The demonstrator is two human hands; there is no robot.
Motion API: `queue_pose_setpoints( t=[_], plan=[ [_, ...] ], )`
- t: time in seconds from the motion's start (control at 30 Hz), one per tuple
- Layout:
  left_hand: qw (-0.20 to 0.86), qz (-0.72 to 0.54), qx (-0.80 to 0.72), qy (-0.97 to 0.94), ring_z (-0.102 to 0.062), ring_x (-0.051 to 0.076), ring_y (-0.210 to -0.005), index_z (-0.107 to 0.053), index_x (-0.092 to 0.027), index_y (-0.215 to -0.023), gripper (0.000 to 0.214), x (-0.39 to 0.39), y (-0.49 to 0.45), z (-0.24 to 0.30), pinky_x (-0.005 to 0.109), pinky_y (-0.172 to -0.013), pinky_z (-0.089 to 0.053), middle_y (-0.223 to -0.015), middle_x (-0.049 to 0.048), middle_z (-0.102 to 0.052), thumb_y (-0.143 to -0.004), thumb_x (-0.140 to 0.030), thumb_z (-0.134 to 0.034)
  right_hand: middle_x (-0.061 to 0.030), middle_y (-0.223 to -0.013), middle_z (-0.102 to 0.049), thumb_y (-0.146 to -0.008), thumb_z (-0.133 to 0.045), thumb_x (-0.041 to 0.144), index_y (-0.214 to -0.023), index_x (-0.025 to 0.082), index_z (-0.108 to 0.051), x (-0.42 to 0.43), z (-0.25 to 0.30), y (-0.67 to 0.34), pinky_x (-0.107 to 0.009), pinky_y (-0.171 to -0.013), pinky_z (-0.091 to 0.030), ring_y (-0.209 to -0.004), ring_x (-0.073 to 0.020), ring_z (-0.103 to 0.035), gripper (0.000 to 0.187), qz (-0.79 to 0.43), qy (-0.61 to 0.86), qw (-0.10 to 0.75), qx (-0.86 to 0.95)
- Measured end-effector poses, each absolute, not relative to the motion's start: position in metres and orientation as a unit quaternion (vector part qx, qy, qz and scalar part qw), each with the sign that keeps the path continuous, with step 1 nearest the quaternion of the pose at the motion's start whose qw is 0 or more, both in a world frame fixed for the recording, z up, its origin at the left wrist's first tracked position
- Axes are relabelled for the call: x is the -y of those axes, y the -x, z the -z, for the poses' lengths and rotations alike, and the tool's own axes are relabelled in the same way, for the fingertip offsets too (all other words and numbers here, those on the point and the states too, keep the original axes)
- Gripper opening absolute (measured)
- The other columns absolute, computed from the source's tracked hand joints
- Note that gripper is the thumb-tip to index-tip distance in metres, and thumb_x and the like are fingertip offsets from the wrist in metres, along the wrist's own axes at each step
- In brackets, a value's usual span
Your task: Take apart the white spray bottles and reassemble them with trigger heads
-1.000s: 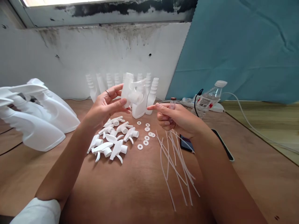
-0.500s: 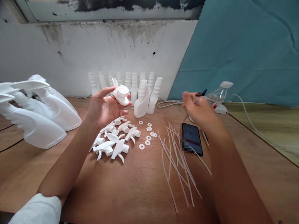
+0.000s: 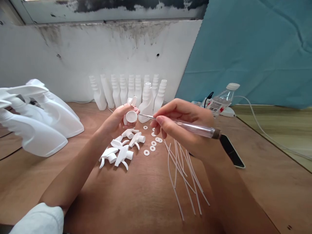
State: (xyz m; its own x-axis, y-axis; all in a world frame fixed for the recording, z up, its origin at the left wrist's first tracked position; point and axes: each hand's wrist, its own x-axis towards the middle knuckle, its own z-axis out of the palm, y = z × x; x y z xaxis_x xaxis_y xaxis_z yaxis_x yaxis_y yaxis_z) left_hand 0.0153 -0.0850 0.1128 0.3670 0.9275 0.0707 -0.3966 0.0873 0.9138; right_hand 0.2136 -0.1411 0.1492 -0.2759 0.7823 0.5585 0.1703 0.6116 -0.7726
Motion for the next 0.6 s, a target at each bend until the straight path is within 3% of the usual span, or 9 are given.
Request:
queue_pose_setpoints(
  t=[0.17, 0.4, 0.6],
  plan=[
    [0.670, -0.492, -0.307, -0.463, -0.038, 0.003, -0.040, -0.042, -0.017, -0.076, 0.016, 0.091, -0.021, -0.116, 0.014, -0.033, -0.021, -0.069, -0.0012, -0.050, -0.076, -0.019, -0.058, -0.0021, -0.077, -0.069, -0.085, -0.066, 0.022, -0.089, 0.021, -0.068, 0.142, -0.141, -0.207, -0.028, -0.053, -0.052, -0.063, -0.0151, -0.065, 0.005, -0.228, 0.332, 0.466, 0.788],
    [0.659, -0.501, -0.337, -0.448, -0.057, 0.010, -0.049, -0.042, -0.018, -0.082, 0.020, 0.095, -0.024, -0.118, 0.020, -0.042, -0.045, -0.072, -0.0007, -0.056, -0.079, -0.021, -0.062, -0.0001, -0.082, -0.070, -0.084, -0.065, 0.018, -0.095, 0.025, -0.065, 0.144, -0.137, -0.201, -0.027, -0.056, -0.048, -0.063, -0.0130, -0.062, 0.013, -0.043, 0.307, 0.430, 0.848],
    [0.642, -0.524, -0.336, -0.447, -0.057, 0.010, -0.047, -0.040, -0.019, -0.084, 0.021, 0.095, -0.027, -0.115, 0.020, -0.041, -0.046, -0.069, -0.0029, -0.054, -0.080, -0.020, -0.061, 0.0015, -0.080, -0.068, -0.084, -0.063, 0.012, -0.089, 0.026, -0.060, 0.145, -0.132, -0.197, -0.029, -0.060, -0.050, -0.069, -0.0156, -0.065, 0.015, -0.014, 0.262, 0.444, 0.857]
  ],
)
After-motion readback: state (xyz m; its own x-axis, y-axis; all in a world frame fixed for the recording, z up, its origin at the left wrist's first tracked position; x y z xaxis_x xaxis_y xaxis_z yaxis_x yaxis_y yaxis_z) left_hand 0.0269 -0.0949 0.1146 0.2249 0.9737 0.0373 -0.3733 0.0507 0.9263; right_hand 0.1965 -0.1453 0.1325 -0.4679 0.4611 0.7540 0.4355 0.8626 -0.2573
